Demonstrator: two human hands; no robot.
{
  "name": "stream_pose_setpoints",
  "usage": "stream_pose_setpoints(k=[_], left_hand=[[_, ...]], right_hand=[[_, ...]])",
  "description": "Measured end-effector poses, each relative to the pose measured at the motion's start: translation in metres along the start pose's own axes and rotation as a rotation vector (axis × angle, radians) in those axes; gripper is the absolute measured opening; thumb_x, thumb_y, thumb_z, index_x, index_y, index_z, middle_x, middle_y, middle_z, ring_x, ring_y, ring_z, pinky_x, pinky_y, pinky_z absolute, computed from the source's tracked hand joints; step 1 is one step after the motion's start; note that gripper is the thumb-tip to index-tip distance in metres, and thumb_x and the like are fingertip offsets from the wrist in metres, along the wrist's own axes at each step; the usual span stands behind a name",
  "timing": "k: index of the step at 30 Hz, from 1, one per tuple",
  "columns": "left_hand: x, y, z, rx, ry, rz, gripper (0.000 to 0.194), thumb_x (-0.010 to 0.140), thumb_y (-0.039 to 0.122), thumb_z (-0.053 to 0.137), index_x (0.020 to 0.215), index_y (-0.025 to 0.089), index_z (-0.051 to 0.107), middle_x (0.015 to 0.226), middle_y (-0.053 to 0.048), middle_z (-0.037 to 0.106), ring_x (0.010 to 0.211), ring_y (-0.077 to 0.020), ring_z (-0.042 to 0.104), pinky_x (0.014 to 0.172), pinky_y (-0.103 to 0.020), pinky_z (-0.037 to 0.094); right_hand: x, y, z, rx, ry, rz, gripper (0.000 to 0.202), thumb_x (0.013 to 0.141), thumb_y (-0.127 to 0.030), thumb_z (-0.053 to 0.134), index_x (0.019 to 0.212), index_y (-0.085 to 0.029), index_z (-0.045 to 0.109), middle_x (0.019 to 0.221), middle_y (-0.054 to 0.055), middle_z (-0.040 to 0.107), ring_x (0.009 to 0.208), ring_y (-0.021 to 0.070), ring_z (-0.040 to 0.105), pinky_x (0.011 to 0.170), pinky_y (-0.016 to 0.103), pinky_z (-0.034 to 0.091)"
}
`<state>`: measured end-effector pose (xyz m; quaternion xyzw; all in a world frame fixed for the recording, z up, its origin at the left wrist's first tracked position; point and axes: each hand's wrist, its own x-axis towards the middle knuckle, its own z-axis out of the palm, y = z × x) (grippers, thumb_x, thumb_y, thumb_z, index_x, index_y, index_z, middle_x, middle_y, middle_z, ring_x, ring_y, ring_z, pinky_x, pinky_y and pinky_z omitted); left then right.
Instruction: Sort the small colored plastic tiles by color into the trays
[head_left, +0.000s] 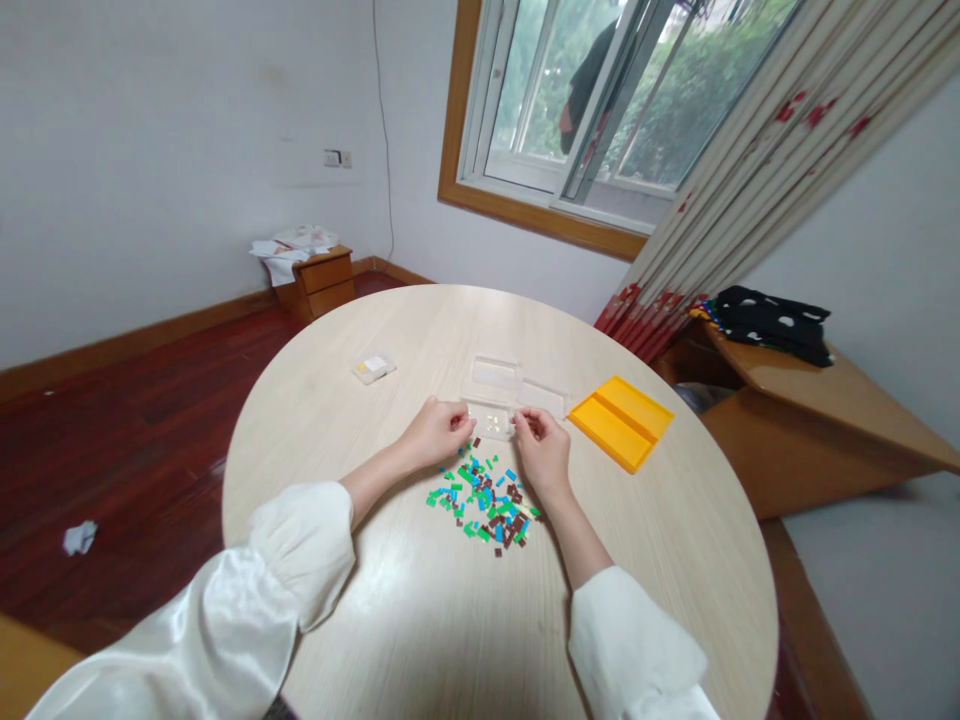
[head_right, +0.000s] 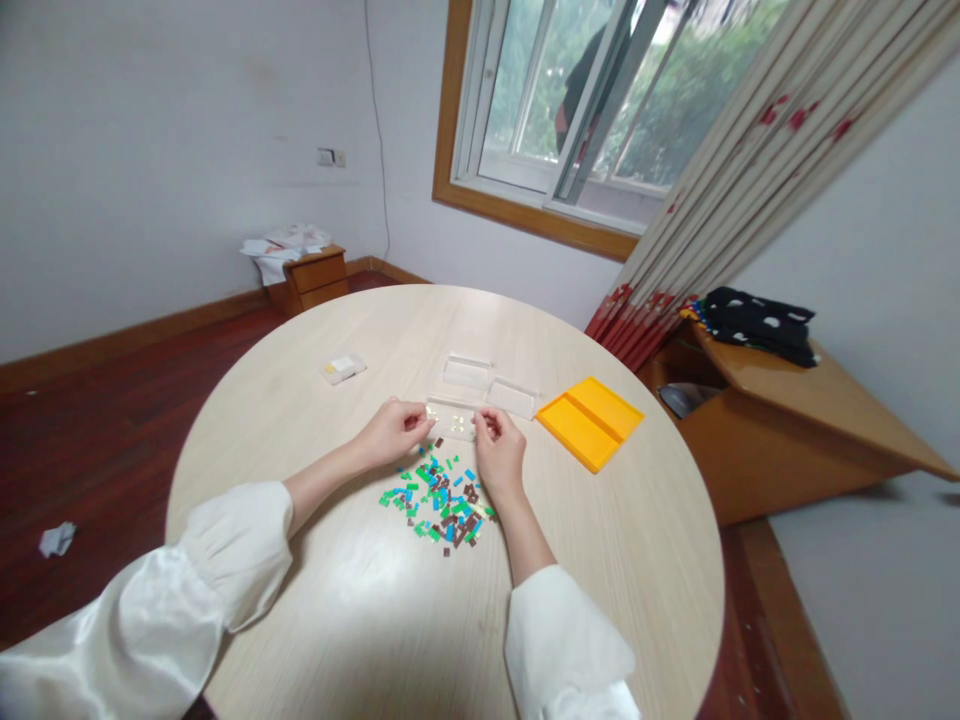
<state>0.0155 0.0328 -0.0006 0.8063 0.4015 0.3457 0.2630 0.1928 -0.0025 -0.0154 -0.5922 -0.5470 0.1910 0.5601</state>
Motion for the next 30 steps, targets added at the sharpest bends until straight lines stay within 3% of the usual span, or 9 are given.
stream_pose_setpoints(k=[3,6,11,14,16,22,30], left_hand=[[0.0,-0.001,-0.001,0.013,-0.014,0.003,0.028,0.079,0.022,0.05,0.052,0.013,0.051,0.046,0.007,0.036,0.045,-0.0067,0.033,0.052,-0.021,0.025],[-0.001,0.001,-0.003,0.01,-0.083,0.027,0.023,0.078,0.025,0.054,0.059,0.012,0.059,0.046,0.007,0.039,0.046,-0.0071,0.035,0.053,-0.021,0.028],[-0.013,0.021,-0.006,-0.046,-0.411,0.207,0.013,0.074,0.017,0.057,0.074,0.013,0.069,0.056,0.002,0.057,0.051,-0.0082,0.044,0.059,-0.02,0.035],[-0.022,0.035,-0.005,-0.026,-0.541,0.305,0.016,0.075,0.011,0.054,0.076,0.015,0.07,0.063,0.001,0.063,0.055,-0.0078,0.047,0.073,-0.023,0.037],[-0.026,0.04,-0.004,-0.002,-0.579,0.322,0.016,0.075,0.01,0.055,0.073,0.016,0.069,0.063,0.002,0.063,0.056,-0.008,0.047,0.077,-0.024,0.036],[-0.027,0.038,-0.001,0.036,-0.64,0.349,0.014,0.07,0.007,0.057,0.069,0.015,0.069,0.059,0.002,0.06,0.052,-0.0081,0.045,0.064,-0.02,0.036],[-0.028,0.042,-0.002,0.137,-0.654,0.351,0.015,0.071,0.008,0.059,0.073,0.017,0.069,0.067,0.001,0.066,0.059,-0.0099,0.052,0.072,-0.023,0.036]], right_hand=[[-0.002,-0.003,0.001,-0.095,-0.046,-0.049,0.034,0.082,-0.037,0.049,0.102,-0.014,0.064,0.092,0.01,0.069,0.077,0.018,0.06,0.071,0.031,0.046],[-0.004,-0.003,-0.004,-0.129,-0.047,-0.052,0.04,0.084,-0.035,0.044,0.115,-0.013,0.059,0.092,0.01,0.068,0.072,0.0166,0.058,0.07,0.03,0.045],[-0.002,0.003,-0.013,-0.159,-0.01,-0.047,0.04,0.084,-0.035,0.042,0.113,-0.013,0.059,0.08,0.006,0.065,0.065,0.0156,0.054,0.066,0.029,0.044],[-0.002,0.005,-0.014,-0.16,-0.002,-0.048,0.039,0.084,-0.036,0.042,0.109,-0.013,0.06,0.077,0.004,0.062,0.063,0.0148,0.051,0.063,0.027,0.043],[-0.003,0.005,-0.013,-0.159,0.001,-0.05,0.038,0.084,-0.037,0.042,0.108,-0.013,0.061,0.072,0.002,0.059,0.061,0.0143,0.05,0.061,0.026,0.042],[-0.004,0.003,-0.011,-0.162,-0.024,-0.051,0.039,0.084,-0.037,0.041,0.108,-0.012,0.06,0.067,0.0,0.054,0.06,0.0143,0.048,0.06,0.027,0.041],[-0.004,0.001,-0.012,-0.17,-0.047,-0.047,0.038,0.084,-0.034,0.041,0.107,-0.011,0.06,0.067,0.0,0.053,0.06,0.014,0.047,0.06,0.026,0.04]])
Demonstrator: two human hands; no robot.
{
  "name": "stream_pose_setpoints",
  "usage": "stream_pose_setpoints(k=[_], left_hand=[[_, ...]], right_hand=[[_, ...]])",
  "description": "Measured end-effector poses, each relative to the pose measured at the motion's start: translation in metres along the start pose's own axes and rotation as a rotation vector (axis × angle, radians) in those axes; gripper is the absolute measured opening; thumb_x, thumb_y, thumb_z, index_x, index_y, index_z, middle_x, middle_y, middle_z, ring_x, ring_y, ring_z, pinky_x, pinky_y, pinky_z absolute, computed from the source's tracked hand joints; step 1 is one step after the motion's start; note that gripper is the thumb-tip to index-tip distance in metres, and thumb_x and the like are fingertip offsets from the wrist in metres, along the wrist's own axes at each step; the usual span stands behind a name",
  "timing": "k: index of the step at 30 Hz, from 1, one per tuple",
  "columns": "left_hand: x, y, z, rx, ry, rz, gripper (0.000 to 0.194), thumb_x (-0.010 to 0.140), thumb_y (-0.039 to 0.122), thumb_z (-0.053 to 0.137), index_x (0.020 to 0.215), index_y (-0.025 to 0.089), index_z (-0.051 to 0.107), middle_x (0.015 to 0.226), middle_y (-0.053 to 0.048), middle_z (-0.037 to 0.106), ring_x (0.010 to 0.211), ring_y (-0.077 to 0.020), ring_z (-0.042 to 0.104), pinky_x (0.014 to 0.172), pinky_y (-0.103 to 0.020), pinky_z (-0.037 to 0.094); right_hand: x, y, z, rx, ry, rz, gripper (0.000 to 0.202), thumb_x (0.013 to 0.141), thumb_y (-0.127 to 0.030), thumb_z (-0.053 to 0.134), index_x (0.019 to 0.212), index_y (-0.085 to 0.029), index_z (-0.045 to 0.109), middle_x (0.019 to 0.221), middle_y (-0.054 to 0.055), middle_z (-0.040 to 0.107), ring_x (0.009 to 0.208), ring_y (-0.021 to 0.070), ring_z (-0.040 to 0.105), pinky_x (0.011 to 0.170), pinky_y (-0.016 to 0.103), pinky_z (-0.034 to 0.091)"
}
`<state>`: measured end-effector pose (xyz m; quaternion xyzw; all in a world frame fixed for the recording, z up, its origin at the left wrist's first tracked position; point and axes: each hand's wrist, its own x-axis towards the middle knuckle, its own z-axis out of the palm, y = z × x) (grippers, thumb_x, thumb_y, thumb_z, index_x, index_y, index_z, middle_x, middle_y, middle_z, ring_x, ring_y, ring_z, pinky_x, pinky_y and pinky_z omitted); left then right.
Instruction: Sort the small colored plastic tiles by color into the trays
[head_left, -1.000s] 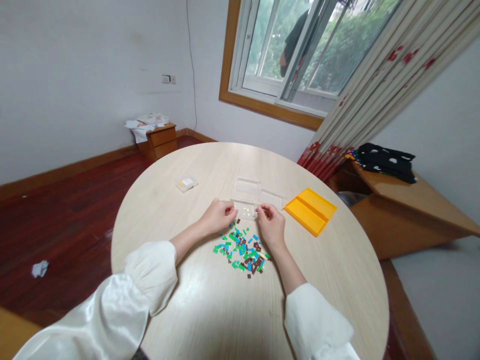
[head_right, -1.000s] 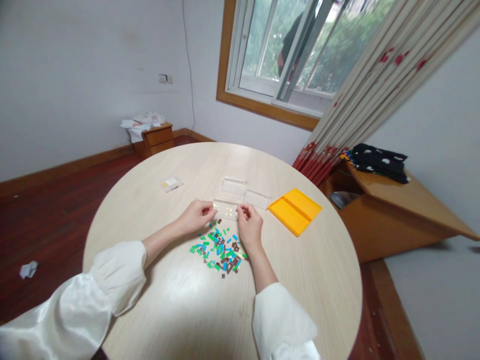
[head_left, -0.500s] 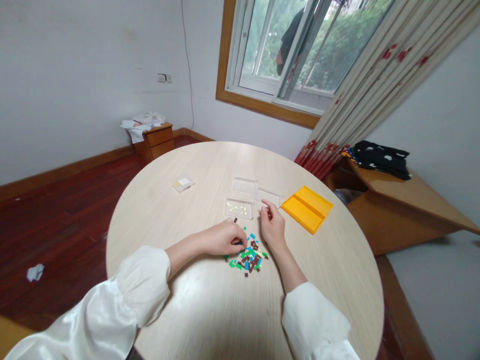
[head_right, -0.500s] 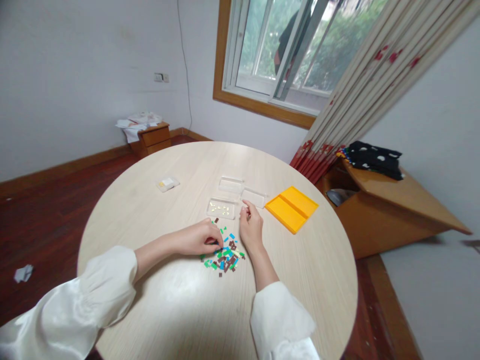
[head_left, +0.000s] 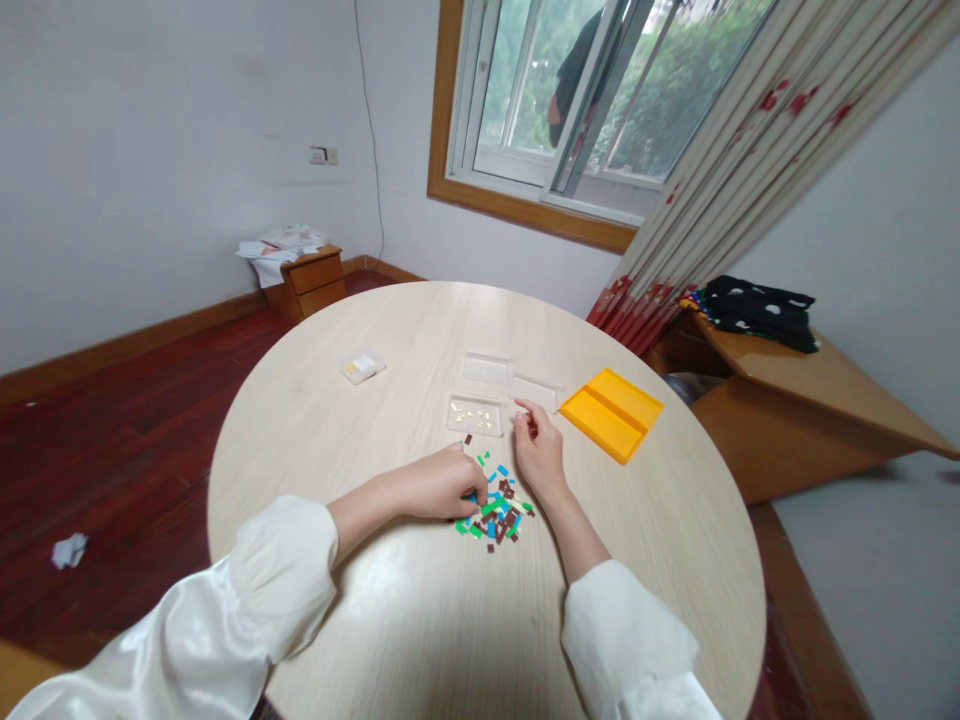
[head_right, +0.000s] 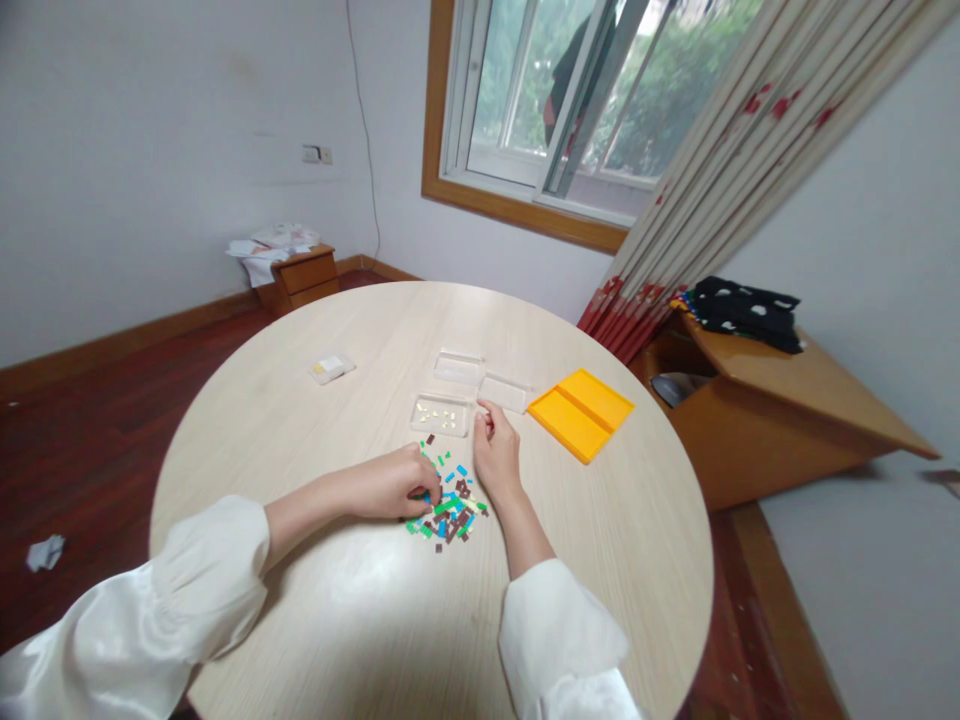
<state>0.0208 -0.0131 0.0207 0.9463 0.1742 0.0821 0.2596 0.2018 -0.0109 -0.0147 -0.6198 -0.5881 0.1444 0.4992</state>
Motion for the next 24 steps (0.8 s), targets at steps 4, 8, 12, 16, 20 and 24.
stream_pose_setpoints(k=[4,8,12,16,20,24], left_hand=[[0.001,0.001,0.0,0.03,-0.022,0.027,0.016,0.074,0.007,0.056,0.068,0.017,0.066,0.066,0.001,0.066,0.059,-0.0103,0.053,0.071,-0.023,0.036],[0.001,0.002,0.0,0.071,-0.051,0.046,0.015,0.075,0.008,0.056,0.065,0.016,0.064,0.067,0.0,0.066,0.061,-0.0112,0.054,0.071,-0.023,0.036],[0.001,0.005,0.001,0.126,-0.048,0.065,0.015,0.075,0.008,0.055,0.065,0.016,0.063,0.068,0.0,0.067,0.063,-0.0119,0.055,0.071,-0.025,0.035],[0.002,0.003,0.002,0.075,0.006,0.083,0.016,0.074,0.007,0.053,0.066,0.016,0.063,0.067,0.001,0.066,0.06,-0.0103,0.053,0.073,-0.025,0.035],[0.005,-0.012,-0.001,-0.065,0.185,0.011,0.014,0.072,0.007,0.054,0.07,0.015,0.066,0.06,0.003,0.06,0.054,-0.0077,0.047,0.07,-0.023,0.035],[0.009,-0.04,-0.003,-0.11,0.555,-0.233,0.011,0.074,0.012,0.056,0.074,0.012,0.068,0.051,0.006,0.049,0.049,-0.0067,0.041,0.065,-0.023,0.034]], right_hand=[[0.0,0.002,0.001,-0.002,-0.005,-0.012,0.036,0.084,-0.033,0.041,0.106,-0.012,0.06,0.065,-0.001,0.052,0.059,0.0138,0.047,0.059,0.026,0.04],[0.0,0.003,0.001,-0.004,-0.003,-0.025,0.036,0.085,-0.033,0.04,0.106,-0.012,0.06,0.065,-0.001,0.053,0.059,0.0139,0.048,0.059,0.026,0.041],[0.0,0.002,0.0,-0.008,-0.007,-0.029,0.036,0.085,-0.033,0.04,0.105,-0.012,0.06,0.065,0.0,0.054,0.059,0.0139,0.048,0.059,0.026,0.041],[0.0,0.002,0.001,0.003,-0.007,-0.014,0.037,0.084,-0.034,0.039,0.106,-0.012,0.06,0.064,0.0,0.053,0.059,0.0139,0.048,0.059,0.026,0.041],[0.002,0.001,0.002,0.055,-0.001,0.034,0.038,0.082,-0.036,0.042,0.104,-0.012,0.061,0.063,-0.001,0.052,0.058,0.0138,0.046,0.058,0.026,0.04],[0.004,-0.003,-0.017,0.196,-0.197,0.128,0.029,0.073,-0.037,0.054,0.087,-0.014,0.063,0.064,0.0,0.054,0.058,0.0124,0.045,0.057,0.026,0.037]])
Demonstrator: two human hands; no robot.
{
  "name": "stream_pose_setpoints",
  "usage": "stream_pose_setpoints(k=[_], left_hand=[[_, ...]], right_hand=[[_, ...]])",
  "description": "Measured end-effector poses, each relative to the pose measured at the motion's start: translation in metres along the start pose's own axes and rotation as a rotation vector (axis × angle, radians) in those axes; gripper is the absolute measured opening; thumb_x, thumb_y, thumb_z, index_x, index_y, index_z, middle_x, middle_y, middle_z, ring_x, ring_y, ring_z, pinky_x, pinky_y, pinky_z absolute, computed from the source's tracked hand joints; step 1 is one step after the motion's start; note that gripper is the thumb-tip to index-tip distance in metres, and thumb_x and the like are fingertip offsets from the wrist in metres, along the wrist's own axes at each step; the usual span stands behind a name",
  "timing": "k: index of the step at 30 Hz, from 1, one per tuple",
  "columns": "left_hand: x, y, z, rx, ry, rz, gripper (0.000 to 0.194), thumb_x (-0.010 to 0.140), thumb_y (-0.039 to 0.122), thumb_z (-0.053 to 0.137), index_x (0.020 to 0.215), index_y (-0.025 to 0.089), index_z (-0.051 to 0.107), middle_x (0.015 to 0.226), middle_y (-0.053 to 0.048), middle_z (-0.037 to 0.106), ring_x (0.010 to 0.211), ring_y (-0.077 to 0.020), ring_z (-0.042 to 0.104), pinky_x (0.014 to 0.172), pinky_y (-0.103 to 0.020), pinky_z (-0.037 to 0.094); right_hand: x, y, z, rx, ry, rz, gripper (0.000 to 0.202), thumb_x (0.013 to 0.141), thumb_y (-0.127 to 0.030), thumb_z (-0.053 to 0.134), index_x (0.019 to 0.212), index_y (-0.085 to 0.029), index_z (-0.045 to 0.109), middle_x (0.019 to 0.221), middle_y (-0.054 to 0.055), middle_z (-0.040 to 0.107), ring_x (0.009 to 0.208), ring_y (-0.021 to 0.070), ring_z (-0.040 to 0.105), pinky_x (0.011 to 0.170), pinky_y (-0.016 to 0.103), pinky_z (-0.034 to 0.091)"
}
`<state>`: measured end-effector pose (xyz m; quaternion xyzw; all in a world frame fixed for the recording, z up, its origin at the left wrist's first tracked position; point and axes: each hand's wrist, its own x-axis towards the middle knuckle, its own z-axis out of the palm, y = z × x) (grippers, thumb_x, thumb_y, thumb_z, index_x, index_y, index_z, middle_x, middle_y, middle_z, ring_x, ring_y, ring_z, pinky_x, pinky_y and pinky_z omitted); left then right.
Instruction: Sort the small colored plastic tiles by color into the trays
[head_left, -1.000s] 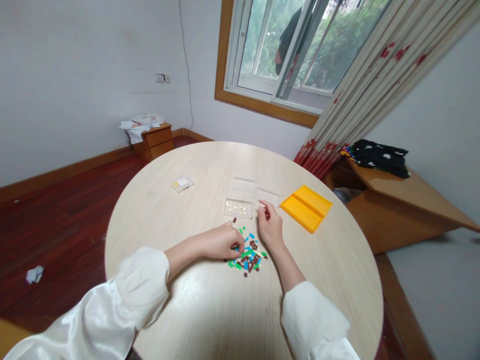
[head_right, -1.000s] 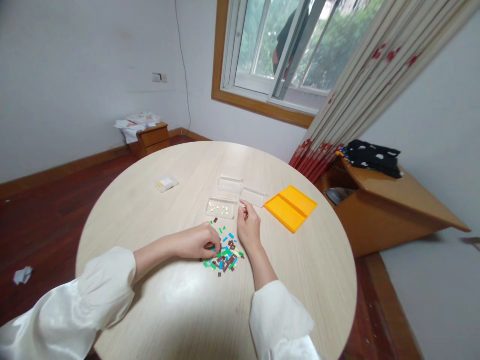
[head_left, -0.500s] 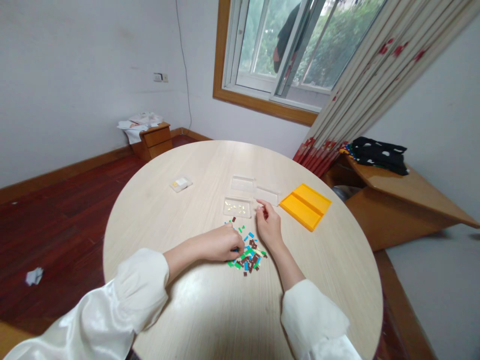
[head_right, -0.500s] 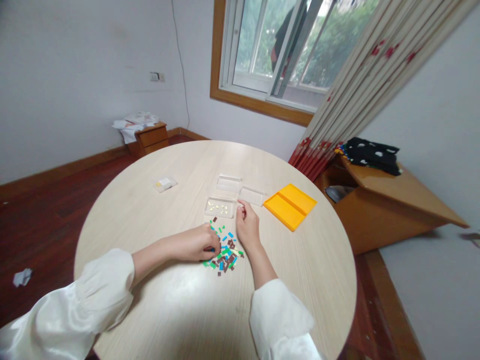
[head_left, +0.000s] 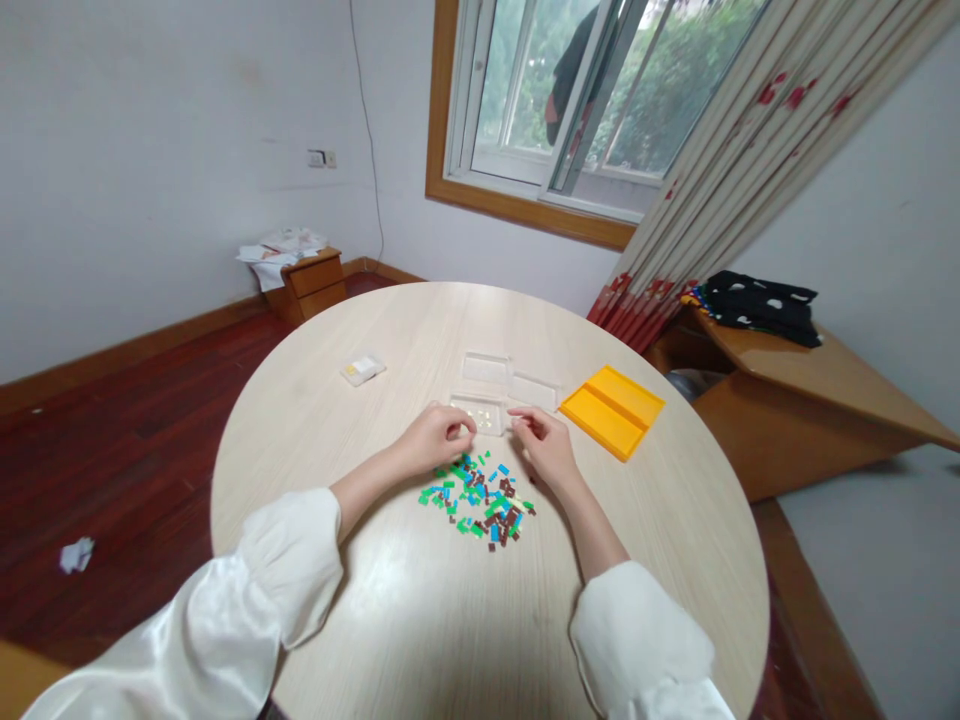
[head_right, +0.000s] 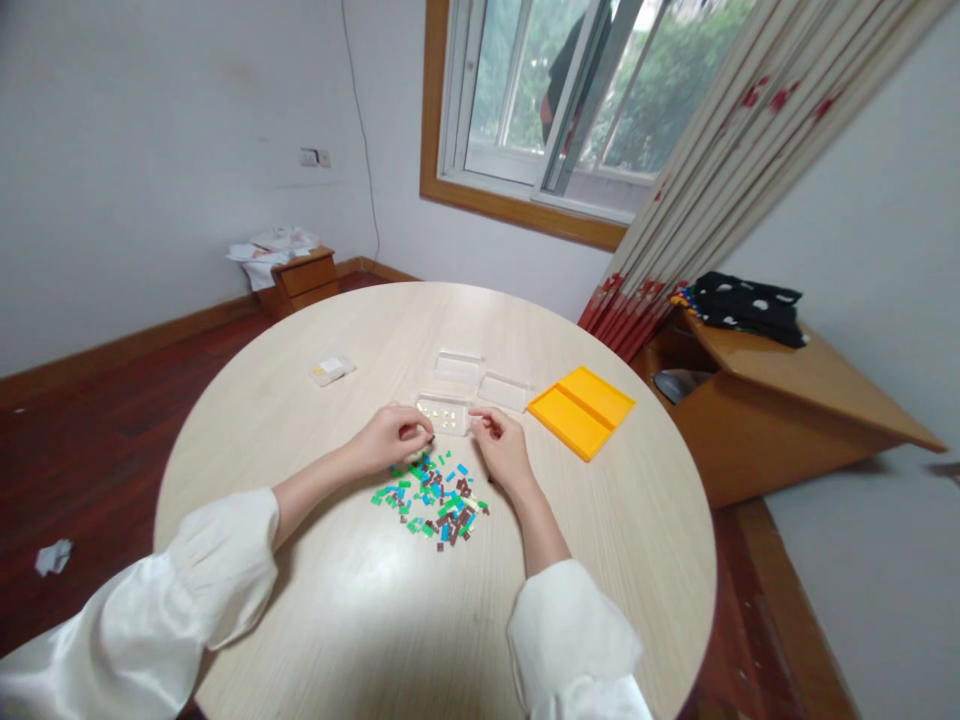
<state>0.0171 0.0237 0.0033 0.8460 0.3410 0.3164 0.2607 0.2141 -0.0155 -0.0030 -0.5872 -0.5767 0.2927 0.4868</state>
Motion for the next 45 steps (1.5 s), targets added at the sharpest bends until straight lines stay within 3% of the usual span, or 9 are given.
stream_pose_setpoints(k=[2,5,10,14,17,21,34,41,45], left_hand=[[0.005,-0.012,0.001,-0.007,0.158,-0.101,0.013,0.074,0.013,0.055,0.075,0.012,0.068,0.047,0.008,0.04,0.047,-0.0071,0.036,0.059,-0.022,0.032],[0.009,-0.023,0.003,-0.035,0.233,-0.168,0.015,0.072,0.011,0.055,0.075,0.011,0.07,0.046,0.008,0.035,0.046,-0.0073,0.034,0.053,-0.021,0.029],[0.01,-0.026,0.008,-0.045,0.229,-0.193,0.025,0.077,0.015,0.054,0.094,0.009,0.071,0.048,0.007,0.04,0.047,-0.0075,0.033,0.052,-0.021,0.028],[0.009,-0.025,0.008,-0.038,0.227,-0.203,0.031,0.078,0.019,0.056,0.106,0.009,0.067,0.048,0.007,0.042,0.047,-0.0077,0.033,0.053,-0.021,0.028],[0.008,-0.022,0.008,-0.003,0.215,-0.172,0.017,0.079,0.021,0.057,0.081,0.011,0.071,0.046,0.007,0.04,0.046,-0.0078,0.034,0.054,-0.022,0.029],[0.005,-0.014,0.009,0.08,0.2,-0.11,0.029,0.08,0.025,0.059,0.053,0.014,0.057,0.047,0.006,0.044,0.048,-0.0077,0.037,0.064,-0.025,0.033],[-0.009,0.023,0.016,0.144,-0.154,0.093,0.017,0.082,0.024,0.058,0.067,0.015,0.061,0.063,0.0,0.062,0.065,-0.0138,0.053,0.075,-0.029,0.033],[-0.009,0.023,0.013,0.157,-0.158,0.071,0.018,0.082,0.023,0.058,0.067,0.015,0.062,0.064,-0.001,0.063,0.066,-0.0138,0.055,0.074,-0.028,0.033],[-0.007,0.023,0.008,0.172,-0.118,0.028,0.018,0.082,0.024,0.058,0.067,0.014,0.061,0.062,0.0,0.061,0.062,-0.0125,0.052,0.075,-0.028,0.033]], right_hand=[[-0.006,-0.005,-0.016,0.044,-0.23,0.088,0.027,0.069,-0.04,0.06,0.078,-0.015,0.062,0.063,-0.001,0.054,0.056,0.0113,0.044,0.054,0.025,0.034],[-0.018,-0.013,-0.039,0.005,-0.579,0.187,0.025,0.066,-0.037,0.067,0.071,-0.013,0.063,0.055,-0.004,0.047,0.052,0.0088,0.039,0.052,0.023,0.028],[-0.027,-0.021,-0.047,-0.064,-0.794,0.247,0.022,0.06,-0.032,0.071,0.068,-0.013,0.062,0.052,-0.008,0.039,0.052,0.0072,0.032,0.051,0.022,0.022],[-0.026,-0.023,-0.042,-0.137,-0.801,0.244,0.016,0.062,-0.028,0.066,0.066,-0.013,0.06,0.053,-0.008,0.036,0.052,0.0072,0.031,0.051,0.022,0.022],[-0.025,-0.025,-0.041,-0.198,-0.765,0.23,0.015,0.064,-0.028,0.063,0.064,-0.013,0.06,0.052,-0.007,0.036,0.052,0.0076,0.031,0.051,0.023,0.023],[-0.026,-0.029,-0.04,-0.294,-0.755,0.244,0.018,0.063,-0.029,0.065,0.07,-0.013,0.063,0.053,-0.007,0.037,0.052,0.0079,0.032,0.049,0.022,0.023],[-0.028,-0.03,-0.03,-0.471,-0.678,0.163,0.005,0.061,-0.013,0.059,0.064,-0.016,0.061,0.052,-0.005,0.045,0.05,0.0083,0.039,0.046,0.02,0.029],[-0.029,-0.031,-0.031,-0.489,-0.654,0.129,0.005,0.059,-0.013,0.058,0.063,-0.017,0.058,0.053,-0.005,0.045,0.05,0.0079,0.039,0.046,0.02,0.028],[-0.03,-0.032,-0.035,-0.326,-0.643,0.182,0.004,0.063,-0.018,0.058,0.067,-0.016,0.056,0.053,-0.006,0.042,0.049,0.0075,0.037,0.046,0.021,0.027]])
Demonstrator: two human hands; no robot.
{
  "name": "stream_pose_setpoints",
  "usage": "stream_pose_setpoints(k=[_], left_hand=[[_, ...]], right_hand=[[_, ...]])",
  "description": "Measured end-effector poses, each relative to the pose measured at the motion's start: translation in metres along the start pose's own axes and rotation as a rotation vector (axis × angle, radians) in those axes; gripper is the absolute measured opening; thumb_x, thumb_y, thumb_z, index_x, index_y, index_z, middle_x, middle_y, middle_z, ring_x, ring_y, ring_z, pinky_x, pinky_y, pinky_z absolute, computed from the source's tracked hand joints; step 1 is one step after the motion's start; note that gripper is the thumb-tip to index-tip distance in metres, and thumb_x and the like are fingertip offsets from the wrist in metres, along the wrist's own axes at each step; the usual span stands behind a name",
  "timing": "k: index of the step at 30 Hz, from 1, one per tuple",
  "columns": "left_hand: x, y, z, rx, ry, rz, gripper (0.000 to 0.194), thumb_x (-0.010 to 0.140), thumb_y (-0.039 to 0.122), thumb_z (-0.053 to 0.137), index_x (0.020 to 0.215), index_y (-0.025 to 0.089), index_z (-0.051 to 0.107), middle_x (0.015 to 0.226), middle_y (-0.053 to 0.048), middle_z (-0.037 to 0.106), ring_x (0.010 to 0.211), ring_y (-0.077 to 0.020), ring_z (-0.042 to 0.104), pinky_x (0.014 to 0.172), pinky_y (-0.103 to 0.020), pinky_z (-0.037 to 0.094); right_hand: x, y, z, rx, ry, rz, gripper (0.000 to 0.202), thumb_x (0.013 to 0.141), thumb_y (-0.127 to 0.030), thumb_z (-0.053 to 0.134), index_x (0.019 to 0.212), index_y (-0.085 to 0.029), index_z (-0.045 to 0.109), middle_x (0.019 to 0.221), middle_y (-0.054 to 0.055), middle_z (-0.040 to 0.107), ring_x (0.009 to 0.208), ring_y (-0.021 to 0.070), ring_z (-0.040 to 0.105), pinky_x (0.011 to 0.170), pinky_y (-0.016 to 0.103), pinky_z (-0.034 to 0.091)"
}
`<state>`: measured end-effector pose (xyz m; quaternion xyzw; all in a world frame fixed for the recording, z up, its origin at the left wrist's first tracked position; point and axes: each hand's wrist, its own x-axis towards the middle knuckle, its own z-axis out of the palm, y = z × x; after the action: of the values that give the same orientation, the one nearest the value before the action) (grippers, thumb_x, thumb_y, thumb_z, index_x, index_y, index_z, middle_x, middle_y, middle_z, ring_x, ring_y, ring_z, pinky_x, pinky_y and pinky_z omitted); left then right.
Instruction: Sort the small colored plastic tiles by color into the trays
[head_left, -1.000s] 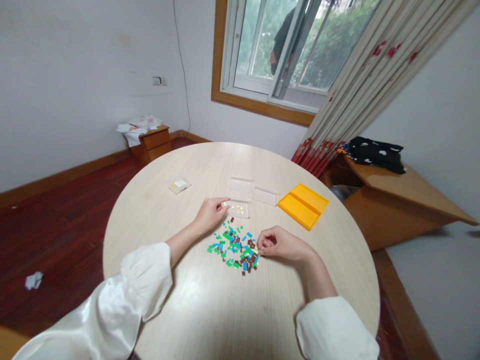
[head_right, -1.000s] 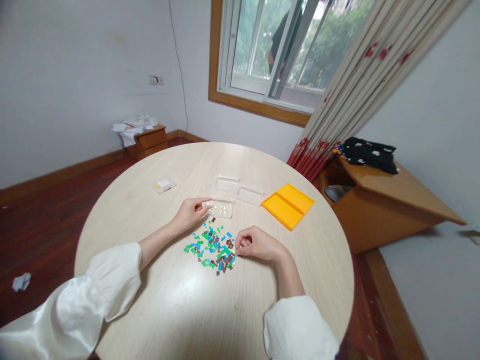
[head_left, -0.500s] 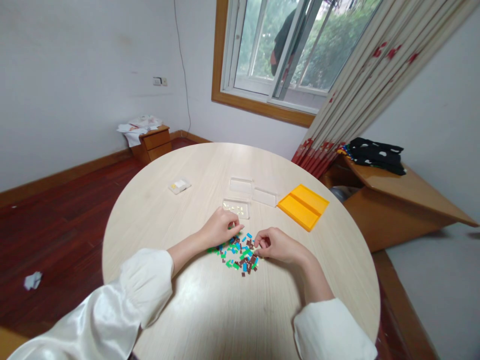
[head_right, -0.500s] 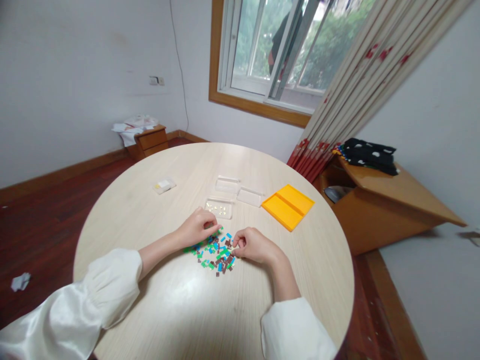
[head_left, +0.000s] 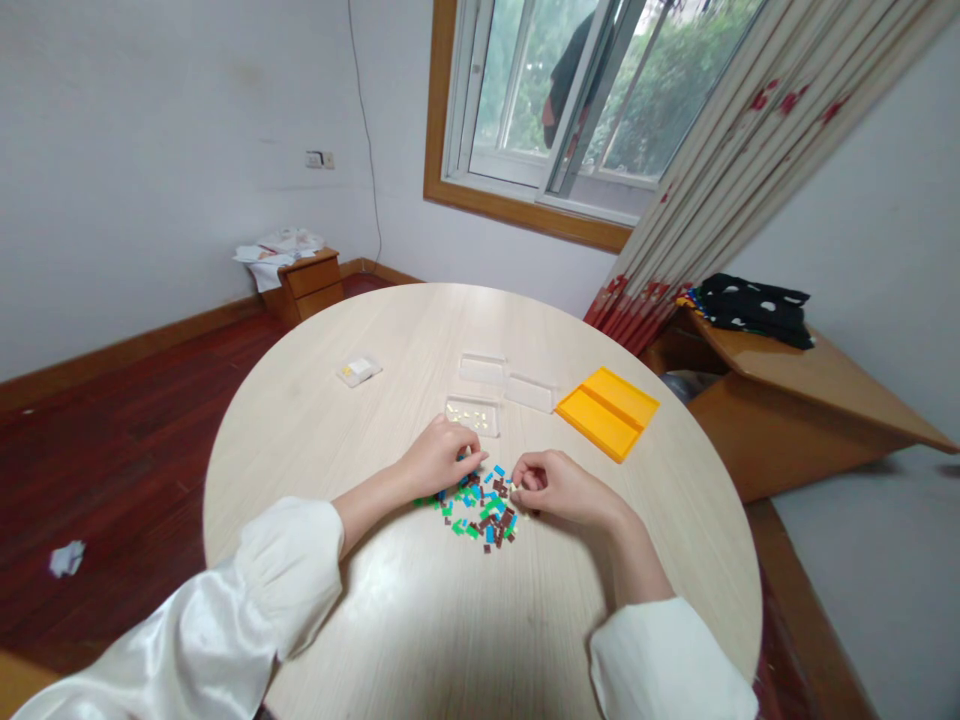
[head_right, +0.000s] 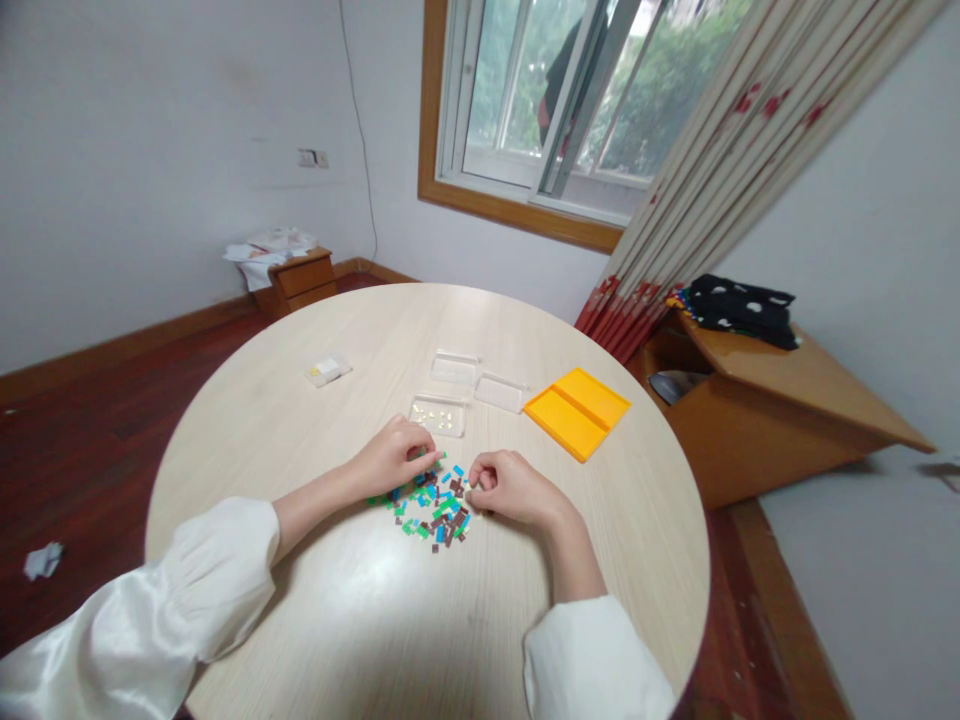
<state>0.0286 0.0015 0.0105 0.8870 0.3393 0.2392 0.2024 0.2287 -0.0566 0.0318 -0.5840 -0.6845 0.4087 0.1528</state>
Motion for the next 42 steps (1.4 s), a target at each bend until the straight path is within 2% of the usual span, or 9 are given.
stream_pose_setpoints(k=[6,12,19,24,27,31,34,38,42], left_hand=[[0.001,-0.004,-0.002,-0.02,0.092,-0.095,0.021,0.083,0.024,0.056,0.065,0.014,0.061,0.06,0.002,0.059,0.057,-0.0109,0.05,0.076,-0.028,0.033],[-0.002,0.004,0.004,-0.052,-0.017,-0.024,0.016,0.081,0.023,0.058,0.069,0.015,0.065,0.061,0.001,0.062,0.059,-0.0123,0.053,0.075,-0.028,0.034],[0.0,0.001,0.003,-0.025,0.036,-0.145,0.023,0.083,0.022,0.054,0.064,0.014,0.063,0.057,0.0,0.061,0.053,-0.0119,0.049,0.069,-0.028,0.035],[0.001,-0.003,0.001,-0.017,0.063,-0.176,0.025,0.083,0.022,0.054,0.061,0.014,0.063,0.055,0.0,0.059,0.051,-0.0115,0.048,0.068,-0.026,0.035],[0.0,-0.001,0.002,-0.051,0.034,-0.133,0.02,0.081,0.022,0.056,0.065,0.014,0.066,0.057,0.0,0.061,0.053,-0.0117,0.05,0.069,-0.026,0.036],[-0.003,0.006,0.005,-0.133,-0.11,0.089,0.012,0.078,0.017,0.058,0.075,0.016,0.069,0.066,0.0,0.067,0.061,-0.0122,0.056,0.074,-0.026,0.037],[-0.005,0.01,0.006,-0.129,-0.175,0.177,0.014,0.078,0.013,0.056,0.076,0.017,0.069,0.071,0.0,0.069,0.067,-0.0126,0.059,0.08,-0.028,0.035],[-0.005,0.009,0.006,-0.066,-0.168,0.145,0.014,0.075,0.014,0.056,0.069,0.015,0.068,0.064,-0.002,0.067,0.063,-0.0135,0.058,0.077,-0.028,0.036],[-0.005,0.007,0.004,-0.051,-0.163,0.118,0.016,0.072,0.012,0.054,0.062,0.014,0.065,0.061,-0.002,0.066,0.059,-0.0129,0.057,0.075,-0.027,0.037]], right_hand=[[0.008,0.002,0.003,0.257,0.202,-0.107,0.02,0.065,-0.033,0.066,0.069,-0.016,0.054,0.056,-0.006,0.041,0.053,0.0083,0.038,0.051,0.023,0.031],[0.031,0.008,0.009,0.395,0.433,-0.178,0.027,0.063,-0.041,0.066,0.072,-0.017,0.055,0.059,-0.004,0.045,0.056,0.0105,0.041,0.053,0.025,0.034],[0.058,0.009,0.016,0.291,0.733,-0.185,0.026,0.068,-0.043,0.06,0.075,-0.018,0.056,0.063,-0.001,0.05,0.06,0.013,0.045,0.06,0.027,0.04],[0.069,0.01,0.024,0.092,0.802,-0.228,0.024,0.073,-0.036,0.056,0.085,-0.016,0.063,0.068,0.002,0.056,0.066,0.0154,0.048,0.07,0.03,0.042],[0.068,0.014,0.023,0.062,0.791,-0.222,0.031,0.076,-0.036,0.053,0.095,-0.014,0.065,0.068,0.002,0.056,0.065,0.0158,0.048,0.069,0.03,0.041],[0.054,0.014,0.021,0.086,0.745,-0.194,0.03,0.077,-0.035,0.052,0.093,-0.014,0.066,0.061,-0.001,0.05,0.059,0.0136,0.044,0.061,0.027,0.04],[0.033,0.01,0.019,0.112,0.545,-0.174,0.024,0.075,-0.034,0.057,0.085,-0.014,0.066,0.057,-0.003,0.045,0.055,0.0115,0.04,0.055,0.024,0.037],[0.004,0.006,0.018,0.142,0.182,-0.185,0.014,0.071,-0.027,0.063,0.075,-0.015,0.068,0.062,-0.001,0.051,0.057,0.0107,0.043,0.053,0.023,0.036],[-0.006,0.009,0.019,0.095,0.074,-0.23,0.009,0.071,-0.02,0.062,0.071,-0.016,0.07,0.07,0.002,0.056,0.063,0.0116,0.049,0.059,0.024,0.039]])
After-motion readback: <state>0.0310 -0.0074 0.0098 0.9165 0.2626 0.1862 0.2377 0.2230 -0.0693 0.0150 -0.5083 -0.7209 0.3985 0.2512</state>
